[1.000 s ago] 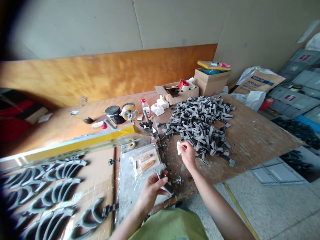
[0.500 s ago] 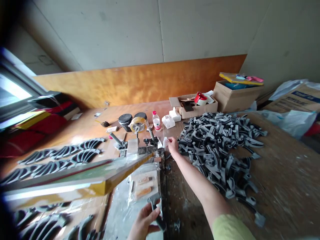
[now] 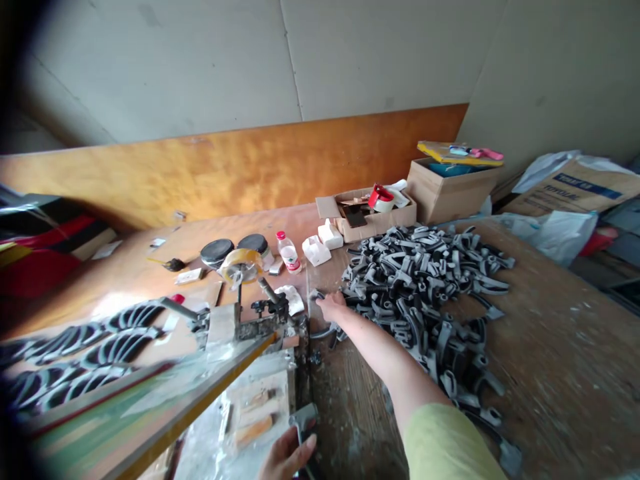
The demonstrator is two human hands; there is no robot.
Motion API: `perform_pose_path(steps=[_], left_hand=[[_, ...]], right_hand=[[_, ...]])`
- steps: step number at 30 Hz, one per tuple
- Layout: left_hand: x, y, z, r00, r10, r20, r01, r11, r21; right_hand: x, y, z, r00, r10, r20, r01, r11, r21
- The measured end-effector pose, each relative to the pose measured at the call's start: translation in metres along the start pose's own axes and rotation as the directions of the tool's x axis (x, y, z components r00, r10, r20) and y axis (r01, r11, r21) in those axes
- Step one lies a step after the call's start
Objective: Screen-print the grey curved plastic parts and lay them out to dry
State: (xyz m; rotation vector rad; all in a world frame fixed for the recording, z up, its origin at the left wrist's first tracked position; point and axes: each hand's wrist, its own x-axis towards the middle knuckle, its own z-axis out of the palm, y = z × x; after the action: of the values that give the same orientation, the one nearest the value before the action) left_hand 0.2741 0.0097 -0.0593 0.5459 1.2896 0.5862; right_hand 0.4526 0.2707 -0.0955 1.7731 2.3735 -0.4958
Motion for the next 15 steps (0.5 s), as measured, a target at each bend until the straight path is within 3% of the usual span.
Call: perform_pose_path(steps=[5, 9, 12, 15], left_hand=[[0.01, -0.005, 0.01, 0.999, -0.034, 0.014, 0.033, 0.999, 0.033], [0.033, -0.008, 0.024, 1.0, -0.015, 0.011, 0.014, 0.993, 0.116], [0.057, -0.008, 0.036, 1.0, -0.004, -0.004, 0.005, 0.975, 0.223], [0.073, -0.006, 0.043, 0.998, 0.062, -0.025, -0.053, 0.963, 0.265]], right_hand=[[-0.036, 0.008, -0.01, 0.997, -0.016, 0.074, 0.02, 0.999, -0.051], [-0.08, 0.025, -0.019, 0.998, 0.022, 0.055, -0.02, 0.999, -0.047], [-0.114, 0.035, -0.023, 0.998, 0.042, -0.039, -0.043, 0.999, -0.03], [-0.139, 0.035, -0.025, 0.965, 0.053, -0.258, -0.03, 0.995, 0.093]])
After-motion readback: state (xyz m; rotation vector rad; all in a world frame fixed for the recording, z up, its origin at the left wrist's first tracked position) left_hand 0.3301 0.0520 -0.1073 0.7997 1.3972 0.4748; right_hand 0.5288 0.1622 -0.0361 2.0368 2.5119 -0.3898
